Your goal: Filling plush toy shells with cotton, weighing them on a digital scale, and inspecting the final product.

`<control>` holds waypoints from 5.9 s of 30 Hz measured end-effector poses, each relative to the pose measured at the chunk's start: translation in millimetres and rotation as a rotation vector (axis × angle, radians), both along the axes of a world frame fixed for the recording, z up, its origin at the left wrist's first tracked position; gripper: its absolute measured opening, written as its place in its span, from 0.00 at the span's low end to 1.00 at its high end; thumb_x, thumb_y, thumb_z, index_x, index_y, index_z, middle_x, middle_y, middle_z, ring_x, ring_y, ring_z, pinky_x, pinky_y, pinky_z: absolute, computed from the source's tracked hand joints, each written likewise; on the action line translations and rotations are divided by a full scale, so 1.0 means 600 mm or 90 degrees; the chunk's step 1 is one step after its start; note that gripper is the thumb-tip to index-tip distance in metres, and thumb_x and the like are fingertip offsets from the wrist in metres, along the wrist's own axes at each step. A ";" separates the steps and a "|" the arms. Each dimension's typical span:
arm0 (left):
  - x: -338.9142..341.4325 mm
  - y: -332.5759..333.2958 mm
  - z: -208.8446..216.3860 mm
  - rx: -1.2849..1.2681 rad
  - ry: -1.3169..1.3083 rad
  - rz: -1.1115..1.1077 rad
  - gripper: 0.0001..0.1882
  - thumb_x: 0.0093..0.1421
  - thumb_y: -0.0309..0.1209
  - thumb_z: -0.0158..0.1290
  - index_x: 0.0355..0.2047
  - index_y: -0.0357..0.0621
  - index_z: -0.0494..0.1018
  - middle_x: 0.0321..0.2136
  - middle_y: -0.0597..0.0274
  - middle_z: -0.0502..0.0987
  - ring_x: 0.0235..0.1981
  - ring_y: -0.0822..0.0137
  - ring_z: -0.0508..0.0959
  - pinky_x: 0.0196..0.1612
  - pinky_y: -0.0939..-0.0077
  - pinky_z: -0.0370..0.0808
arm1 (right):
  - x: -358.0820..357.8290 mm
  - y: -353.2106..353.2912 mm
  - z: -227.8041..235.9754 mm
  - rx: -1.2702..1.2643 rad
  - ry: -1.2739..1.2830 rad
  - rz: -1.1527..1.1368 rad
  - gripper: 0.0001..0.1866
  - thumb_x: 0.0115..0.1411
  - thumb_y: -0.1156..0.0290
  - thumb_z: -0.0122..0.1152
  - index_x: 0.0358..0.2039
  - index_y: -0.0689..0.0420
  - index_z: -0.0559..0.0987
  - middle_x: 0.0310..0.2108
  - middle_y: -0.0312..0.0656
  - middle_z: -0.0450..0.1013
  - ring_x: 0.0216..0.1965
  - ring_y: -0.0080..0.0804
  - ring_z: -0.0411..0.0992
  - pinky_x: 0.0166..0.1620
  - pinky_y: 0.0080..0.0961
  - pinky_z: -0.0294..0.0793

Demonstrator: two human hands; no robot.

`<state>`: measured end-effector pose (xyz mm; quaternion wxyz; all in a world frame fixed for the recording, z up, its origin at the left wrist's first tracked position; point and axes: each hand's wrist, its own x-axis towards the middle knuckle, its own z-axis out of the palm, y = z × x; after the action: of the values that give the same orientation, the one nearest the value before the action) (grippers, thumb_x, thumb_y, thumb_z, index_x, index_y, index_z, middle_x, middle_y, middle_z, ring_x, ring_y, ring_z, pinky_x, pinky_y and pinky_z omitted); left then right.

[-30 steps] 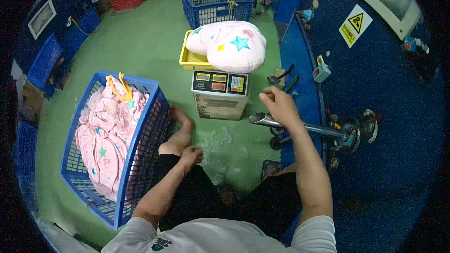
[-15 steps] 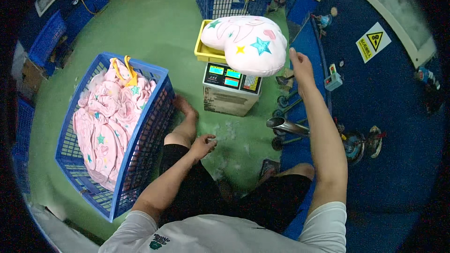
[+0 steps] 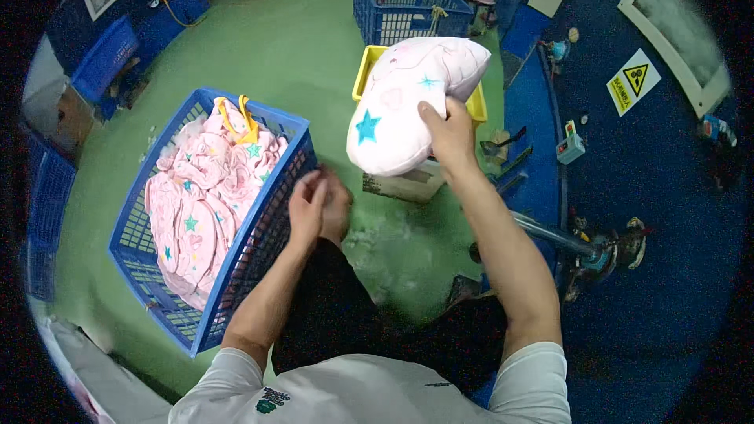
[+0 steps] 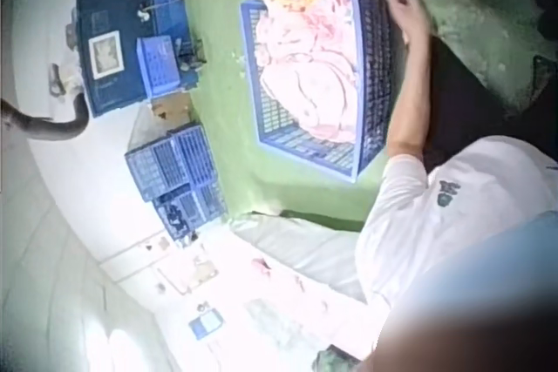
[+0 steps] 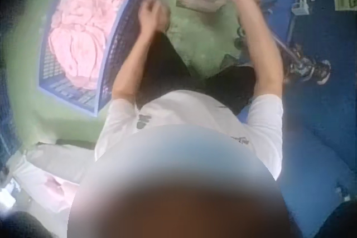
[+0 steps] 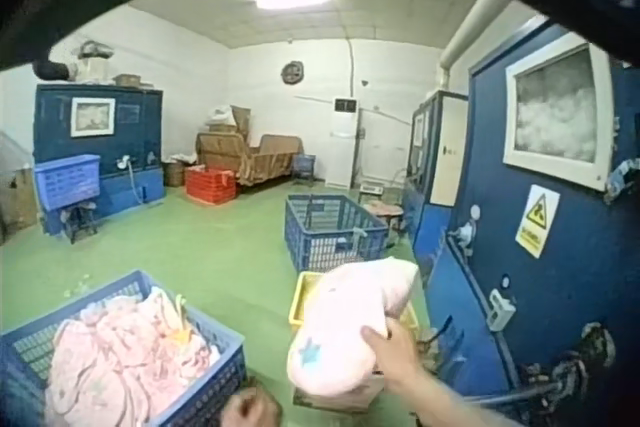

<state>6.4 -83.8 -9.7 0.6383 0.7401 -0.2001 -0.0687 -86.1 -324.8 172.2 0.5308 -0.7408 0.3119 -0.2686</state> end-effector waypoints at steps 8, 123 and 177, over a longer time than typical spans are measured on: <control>0.011 0.131 0.224 0.137 -0.319 -0.191 0.32 0.64 0.35 0.54 0.67 0.45 0.61 0.64 0.48 0.66 0.65 0.50 0.65 0.68 0.55 0.59 | -0.170 0.271 -0.144 0.068 -0.099 0.214 0.18 0.67 0.68 0.59 0.52 0.68 0.74 0.47 0.46 0.69 0.44 0.33 0.68 0.49 0.29 0.70; -0.130 0.898 0.340 -0.561 -0.244 0.849 0.20 0.63 0.35 0.61 0.49 0.33 0.73 0.40 0.56 0.79 0.35 0.69 0.80 0.31 0.76 0.81 | -0.193 0.185 -0.312 0.014 0.215 0.452 0.19 0.74 0.54 0.47 0.47 0.57 0.75 0.42 0.40 0.73 0.39 0.29 0.72 0.40 0.29 0.72; -0.011 0.136 0.365 -0.436 0.153 -0.189 0.06 0.69 0.30 0.52 0.41 0.41 0.72 0.31 0.64 0.74 0.28 0.77 0.72 0.33 0.83 0.72 | -0.142 0.270 -0.107 0.007 -0.119 0.464 0.33 0.61 0.54 0.68 0.60 0.60 0.69 0.55 0.45 0.72 0.52 0.34 0.73 0.52 0.29 0.73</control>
<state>0.0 -2.1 209.2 0.8505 0.4338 -0.2400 -0.1757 -171.3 -163.1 108.0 0.6218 -0.7726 -0.0206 -0.1264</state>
